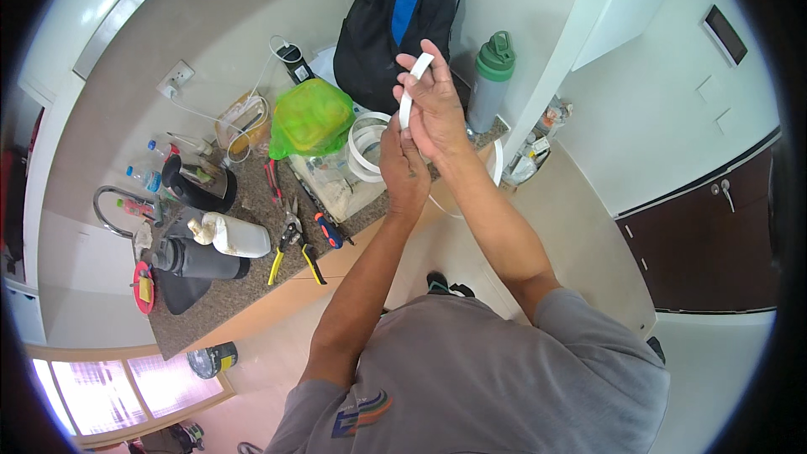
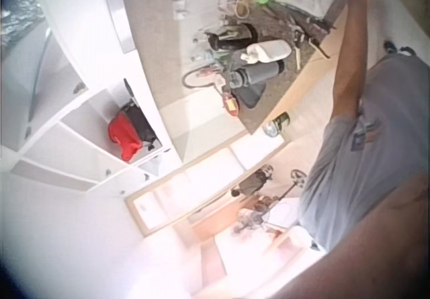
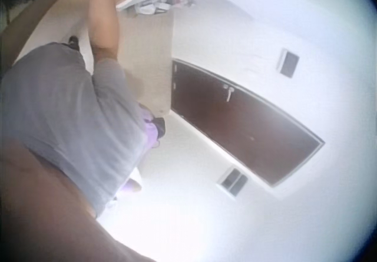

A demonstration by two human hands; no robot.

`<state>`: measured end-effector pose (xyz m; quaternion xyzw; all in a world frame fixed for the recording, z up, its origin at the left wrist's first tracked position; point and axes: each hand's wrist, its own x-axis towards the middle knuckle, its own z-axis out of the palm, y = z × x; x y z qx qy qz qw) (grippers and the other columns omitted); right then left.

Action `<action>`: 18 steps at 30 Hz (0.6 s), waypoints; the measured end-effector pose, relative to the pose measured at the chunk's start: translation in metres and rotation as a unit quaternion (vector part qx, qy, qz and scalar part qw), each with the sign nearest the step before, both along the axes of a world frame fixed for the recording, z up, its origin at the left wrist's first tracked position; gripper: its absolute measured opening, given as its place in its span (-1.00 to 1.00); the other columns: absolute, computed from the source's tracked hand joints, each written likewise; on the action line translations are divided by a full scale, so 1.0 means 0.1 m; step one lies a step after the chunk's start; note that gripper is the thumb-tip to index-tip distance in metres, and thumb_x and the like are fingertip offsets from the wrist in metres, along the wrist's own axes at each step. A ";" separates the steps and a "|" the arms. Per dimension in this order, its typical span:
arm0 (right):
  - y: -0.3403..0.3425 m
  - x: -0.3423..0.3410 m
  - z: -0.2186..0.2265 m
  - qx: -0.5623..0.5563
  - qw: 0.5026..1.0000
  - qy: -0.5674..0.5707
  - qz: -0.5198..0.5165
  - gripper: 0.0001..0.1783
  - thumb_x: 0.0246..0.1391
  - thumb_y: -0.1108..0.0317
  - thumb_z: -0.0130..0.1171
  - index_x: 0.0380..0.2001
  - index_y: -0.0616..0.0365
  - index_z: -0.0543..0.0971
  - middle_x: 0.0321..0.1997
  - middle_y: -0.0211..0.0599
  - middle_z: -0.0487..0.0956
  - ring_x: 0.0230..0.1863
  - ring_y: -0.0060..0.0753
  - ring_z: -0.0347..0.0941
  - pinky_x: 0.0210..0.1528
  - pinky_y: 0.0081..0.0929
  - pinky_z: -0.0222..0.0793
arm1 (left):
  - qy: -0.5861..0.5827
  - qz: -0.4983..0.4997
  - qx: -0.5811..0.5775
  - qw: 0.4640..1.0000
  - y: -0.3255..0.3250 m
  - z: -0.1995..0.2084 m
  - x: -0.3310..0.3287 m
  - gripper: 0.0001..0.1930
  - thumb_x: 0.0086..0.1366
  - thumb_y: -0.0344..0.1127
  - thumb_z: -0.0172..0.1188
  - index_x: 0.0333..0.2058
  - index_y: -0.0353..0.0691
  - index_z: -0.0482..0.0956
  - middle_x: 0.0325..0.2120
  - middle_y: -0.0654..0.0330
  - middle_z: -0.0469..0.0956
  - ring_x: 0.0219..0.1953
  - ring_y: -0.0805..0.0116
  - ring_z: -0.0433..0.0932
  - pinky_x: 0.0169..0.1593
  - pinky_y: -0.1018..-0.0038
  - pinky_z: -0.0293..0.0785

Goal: The person applies glue along the edge of a white board and then applies white edge banding to cover the exposed edge. They smooth the banding by hand and later use scissors to trim the excess.

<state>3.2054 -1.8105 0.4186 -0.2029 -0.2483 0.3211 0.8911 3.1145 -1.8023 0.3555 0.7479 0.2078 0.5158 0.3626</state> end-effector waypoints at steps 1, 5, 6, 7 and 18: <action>0.02 -0.04 0.01 0.003 1.000 -0.006 0.003 -0.22 0.21 0.58 0.21 0.43 -0.01 0.15 0.21 -0.22 0.46 -0.01 -0.54 0.47 0.07 -0.47 0.46 | 0.001 0.006 -0.023 1.000 0.00 -0.02 0.01 -0.61 0.57 -0.29 -0.16 0.18 -0.45 0.41 -0.13 -0.08 0.55 -0.06 0.08 0.57 0.07 0.26 0.44; 0.11 -0.06 -0.08 -0.029 0.995 -0.093 -0.022 -0.12 0.24 0.51 0.24 0.51 0.01 0.05 0.23 -0.14 0.46 0.07 -0.46 0.49 0.13 -0.41 0.47 | 0.014 0.005 -0.064 0.998 0.05 -0.09 -0.03 -0.57 0.58 -0.25 -0.15 0.21 -0.48 0.39 -0.20 0.02 0.57 -0.14 0.24 0.54 -0.03 0.35 0.44; 0.10 -0.06 -0.09 -0.048 0.993 -0.105 -0.022 -0.13 0.26 0.46 0.23 0.51 0.01 0.03 0.20 -0.15 0.48 0.03 -0.48 0.50 0.11 -0.42 0.48 | 0.004 -0.009 -0.099 0.995 0.07 -0.12 -0.05 -0.57 0.59 -0.23 -0.14 0.21 -0.47 0.40 -0.21 0.06 0.56 -0.16 0.30 0.51 -0.05 0.38 0.43; 0.09 -0.06 -0.10 -0.066 0.991 -0.117 -0.021 -0.14 0.28 0.41 0.22 0.52 0.00 0.02 0.17 -0.15 0.50 -0.01 -0.49 0.51 0.09 -0.42 0.48 | -0.006 -0.023 -0.134 0.991 0.10 -0.14 -0.06 -0.57 0.59 -0.22 -0.12 0.20 -0.46 0.41 -0.22 0.10 0.55 -0.19 0.35 0.49 -0.08 0.40 0.42; 0.14 0.12 -0.23 -0.016 0.988 0.075 0.134 -0.53 0.43 0.20 0.04 0.30 0.06 0.29 -0.16 -0.36 0.54 -0.23 -0.52 0.47 -0.08 -0.43 0.51 | 0.070 -0.030 -0.117 0.990 0.14 0.11 -0.20 -0.58 0.59 -0.10 -0.08 0.04 -0.36 0.56 -0.40 0.17 0.48 -0.35 0.43 0.38 -0.24 0.46 0.35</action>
